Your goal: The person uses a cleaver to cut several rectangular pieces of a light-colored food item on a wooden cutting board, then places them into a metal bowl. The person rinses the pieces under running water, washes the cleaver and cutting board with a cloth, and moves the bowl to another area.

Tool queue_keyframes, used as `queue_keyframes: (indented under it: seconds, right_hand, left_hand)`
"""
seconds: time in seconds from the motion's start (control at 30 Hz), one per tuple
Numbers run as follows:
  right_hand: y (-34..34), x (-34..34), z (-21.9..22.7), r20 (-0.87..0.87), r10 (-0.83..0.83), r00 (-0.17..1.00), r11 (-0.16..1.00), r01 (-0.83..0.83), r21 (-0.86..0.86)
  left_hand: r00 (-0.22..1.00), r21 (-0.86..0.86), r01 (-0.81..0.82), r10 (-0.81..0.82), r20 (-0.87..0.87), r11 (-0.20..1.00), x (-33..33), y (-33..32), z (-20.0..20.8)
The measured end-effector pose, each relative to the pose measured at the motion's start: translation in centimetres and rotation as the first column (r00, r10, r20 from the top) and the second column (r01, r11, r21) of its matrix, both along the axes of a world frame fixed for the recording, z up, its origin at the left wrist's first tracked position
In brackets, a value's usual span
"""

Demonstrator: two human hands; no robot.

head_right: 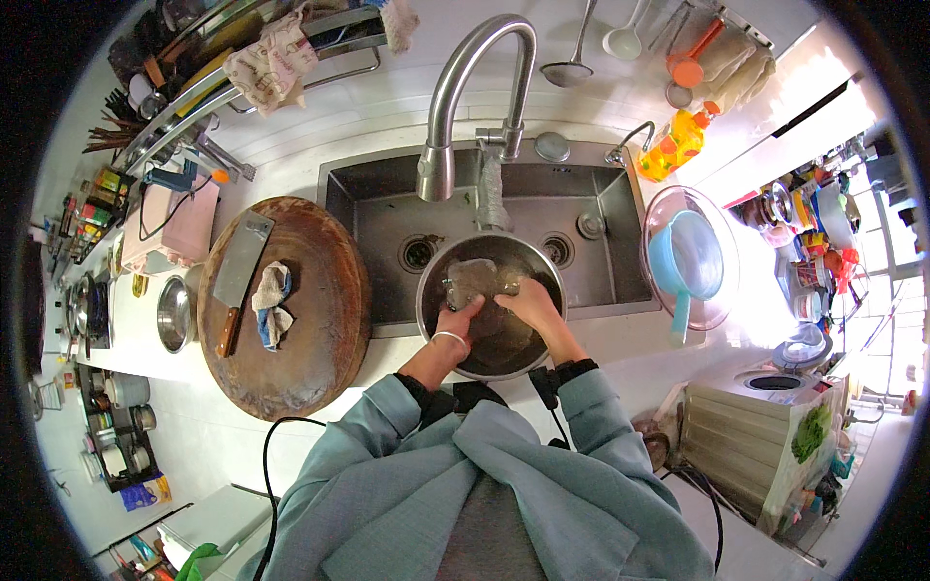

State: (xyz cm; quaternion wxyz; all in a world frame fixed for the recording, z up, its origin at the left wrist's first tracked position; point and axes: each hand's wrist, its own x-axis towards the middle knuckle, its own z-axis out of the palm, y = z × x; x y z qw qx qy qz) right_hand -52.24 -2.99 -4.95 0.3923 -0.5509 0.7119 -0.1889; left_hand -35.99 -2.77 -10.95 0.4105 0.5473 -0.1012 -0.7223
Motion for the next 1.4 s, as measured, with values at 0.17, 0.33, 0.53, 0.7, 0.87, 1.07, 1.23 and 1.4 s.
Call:
queue_keyframes:
  seconds: [0.17,0.33,0.53,0.7,0.87,1.07,1.23,1.4]
  right_hand:
    - [0.3,-1.4,2.1,0.116,-0.051,0.992,0.999,0.05,0.007]
    - [1.0,-2.1,6.6,0.522,-0.134,0.842,0.989,0.143,0.023]
    - [0.4,-1.7,9.1,0.652,-0.232,0.722,0.973,0.156,0.172]
    - [0.5,-0.4,9.1,0.808,-0.199,0.554,0.973,0.017,0.228]
    - [-1.1,0.2,6.5,0.575,0.012,0.818,0.964,-0.163,0.211]
    - [-2.2,0.9,0.7,0.297,0.073,0.952,0.996,-0.055,-0.07]
    - [-2.1,1.5,-0.7,0.171,0.091,0.981,0.986,-0.064,-0.156]
    - [-1.1,-0.4,0.9,0.197,-0.044,0.98,0.986,0.074,-0.152]
  left_hand:
    - [0.998,0.017,0.01,-0.011,0.068,1.0,-0.2,0.5,-0.6]
    - [0.999,0.17,-0.043,0.044,0.0,0.984,-0.2,0.5,0.5]
    - [0.998,0.197,-0.043,0.052,-0.041,0.979,-0.5,0.2,1.2]
    - [0.976,0.206,-0.019,0.064,-0.21,0.978,0.0,0.1,0.9]
    - [0.938,0.26,0.05,0.044,-0.345,0.964,0.1,0.2,0.5]
    - [0.918,0.32,0.07,0.065,-0.392,0.945,0.5,0.4,3.8]
    - [0.952,0.27,0.139,-0.054,-0.301,0.953,0.4,0.2,5.7]
    - [0.981,0.187,0.147,-0.12,-0.151,0.971,0.8,-0.7,4.7]
